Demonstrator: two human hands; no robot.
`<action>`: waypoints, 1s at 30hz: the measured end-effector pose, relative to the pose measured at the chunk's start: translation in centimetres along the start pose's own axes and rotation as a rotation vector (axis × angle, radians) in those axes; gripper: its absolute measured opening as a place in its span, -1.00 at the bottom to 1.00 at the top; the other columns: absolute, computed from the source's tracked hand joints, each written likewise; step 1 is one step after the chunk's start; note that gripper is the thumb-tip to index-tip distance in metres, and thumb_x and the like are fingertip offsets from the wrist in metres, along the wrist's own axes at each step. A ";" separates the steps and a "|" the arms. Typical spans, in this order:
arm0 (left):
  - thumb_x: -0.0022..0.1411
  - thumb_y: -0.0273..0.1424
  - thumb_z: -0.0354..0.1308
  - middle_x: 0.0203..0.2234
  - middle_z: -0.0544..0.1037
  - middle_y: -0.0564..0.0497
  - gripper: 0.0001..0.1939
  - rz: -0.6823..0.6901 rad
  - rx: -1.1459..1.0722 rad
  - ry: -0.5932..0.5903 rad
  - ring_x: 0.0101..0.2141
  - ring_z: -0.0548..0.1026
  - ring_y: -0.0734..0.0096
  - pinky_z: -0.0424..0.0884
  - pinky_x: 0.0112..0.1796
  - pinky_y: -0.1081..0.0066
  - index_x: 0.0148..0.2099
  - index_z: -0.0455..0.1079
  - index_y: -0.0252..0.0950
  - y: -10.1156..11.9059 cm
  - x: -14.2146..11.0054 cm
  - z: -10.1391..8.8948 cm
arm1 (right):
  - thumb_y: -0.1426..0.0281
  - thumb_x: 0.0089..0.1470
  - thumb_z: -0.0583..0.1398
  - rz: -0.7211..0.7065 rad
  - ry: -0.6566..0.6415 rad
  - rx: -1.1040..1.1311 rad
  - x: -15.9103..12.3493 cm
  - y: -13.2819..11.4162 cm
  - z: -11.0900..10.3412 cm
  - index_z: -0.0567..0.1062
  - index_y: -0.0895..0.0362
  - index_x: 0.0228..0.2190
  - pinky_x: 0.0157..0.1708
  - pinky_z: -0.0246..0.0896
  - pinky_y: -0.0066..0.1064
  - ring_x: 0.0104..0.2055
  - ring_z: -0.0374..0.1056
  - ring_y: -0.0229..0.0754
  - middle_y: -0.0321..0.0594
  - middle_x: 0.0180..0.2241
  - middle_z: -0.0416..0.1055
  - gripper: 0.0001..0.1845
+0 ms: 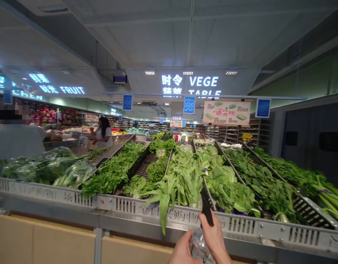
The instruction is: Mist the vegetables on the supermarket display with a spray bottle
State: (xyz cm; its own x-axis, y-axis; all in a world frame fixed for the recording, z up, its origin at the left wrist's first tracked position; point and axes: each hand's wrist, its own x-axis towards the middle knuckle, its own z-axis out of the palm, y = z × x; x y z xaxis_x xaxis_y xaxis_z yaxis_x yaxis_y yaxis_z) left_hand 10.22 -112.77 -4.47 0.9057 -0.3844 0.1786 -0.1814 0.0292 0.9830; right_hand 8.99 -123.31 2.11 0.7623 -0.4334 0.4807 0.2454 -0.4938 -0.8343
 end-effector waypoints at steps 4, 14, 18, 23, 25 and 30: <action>-0.54 -0.65 0.28 -0.31 0.46 0.03 -0.28 -0.041 0.021 -0.028 -0.27 0.39 0.27 0.27 -0.21 0.40 -0.15 0.28 -0.36 2.5 -1.2 -1.2 | 0.18 -0.14 0.01 0.007 -0.069 0.040 -0.6 -1.5 0.8 0.38 0.11 -0.39 -0.41 0.17 -0.41 -0.41 0.31 -0.16 -0.26 -0.50 0.40 -0.67; -0.48 -0.54 0.31 -0.31 0.45 -0.01 -0.31 0.035 0.108 -0.015 -0.31 0.38 0.29 0.28 -0.28 0.41 -0.15 0.24 -0.37 6.2 -2.8 -5.7 | 0.23 -0.15 0.04 -0.176 -0.008 0.066 -1.7 -5.0 4.4 0.35 0.14 -0.31 -0.32 0.16 -0.39 -0.34 0.30 -0.17 -0.20 -0.38 0.39 -0.66; -0.46 -0.53 0.30 -0.33 0.44 -0.01 -0.37 0.051 0.164 0.007 -0.32 0.37 0.29 0.26 -0.29 0.40 -0.19 0.27 -0.37 6.1 -3.7 -6.8 | 0.23 -0.13 0.03 -0.214 -0.054 0.026 -2.6 -5.3 5.6 0.34 0.16 -0.30 -0.31 0.15 -0.39 -0.32 0.30 -0.17 -0.18 -0.36 0.39 -0.65; -0.57 -0.47 0.33 -0.30 0.36 -0.03 -0.34 0.035 0.375 0.142 -0.28 0.32 0.26 0.23 -0.26 0.38 -0.23 0.32 -0.38 5.7 -4.6 -7.8 | 0.23 -0.13 0.02 -0.202 -0.084 -0.004 -3.6 -5.8 6.2 0.33 0.16 -0.30 -0.38 0.14 -0.41 -0.39 0.29 -0.20 -0.23 -0.43 0.39 -0.66; -0.56 -0.45 0.33 -0.33 0.36 -0.02 -0.37 0.039 0.397 0.148 -0.31 0.32 0.27 0.24 -0.28 0.39 -0.26 0.32 -0.39 5.7 -4.5 -8.0 | 0.23 -0.13 0.01 -0.201 -0.088 -0.001 -3.6 -6.1 6.3 0.34 0.16 -0.32 -0.40 0.13 -0.42 -0.42 0.28 -0.22 -0.25 -0.46 0.38 -0.67; -0.50 -0.43 0.32 -0.34 0.38 -0.02 -0.45 0.014 0.375 0.147 -0.33 0.33 0.29 0.24 -0.33 0.40 -0.30 0.32 -0.38 5.8 -3.8 -8.0 | 0.24 -0.12 -0.02 -0.162 -0.122 -0.053 -2.6 -6.6 6.6 0.34 0.16 -0.37 -0.39 0.10 -0.44 -0.40 0.26 -0.22 -0.23 -0.46 0.37 -0.69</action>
State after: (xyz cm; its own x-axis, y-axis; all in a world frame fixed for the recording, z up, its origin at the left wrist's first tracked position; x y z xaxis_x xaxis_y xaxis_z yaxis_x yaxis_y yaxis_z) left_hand 8.83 -103.75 0.94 0.9425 -0.2493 0.2225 -0.2963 -0.3155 0.9015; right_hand 9.33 -113.97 4.64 0.7829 -0.2525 0.5686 0.3415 -0.5896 -0.7320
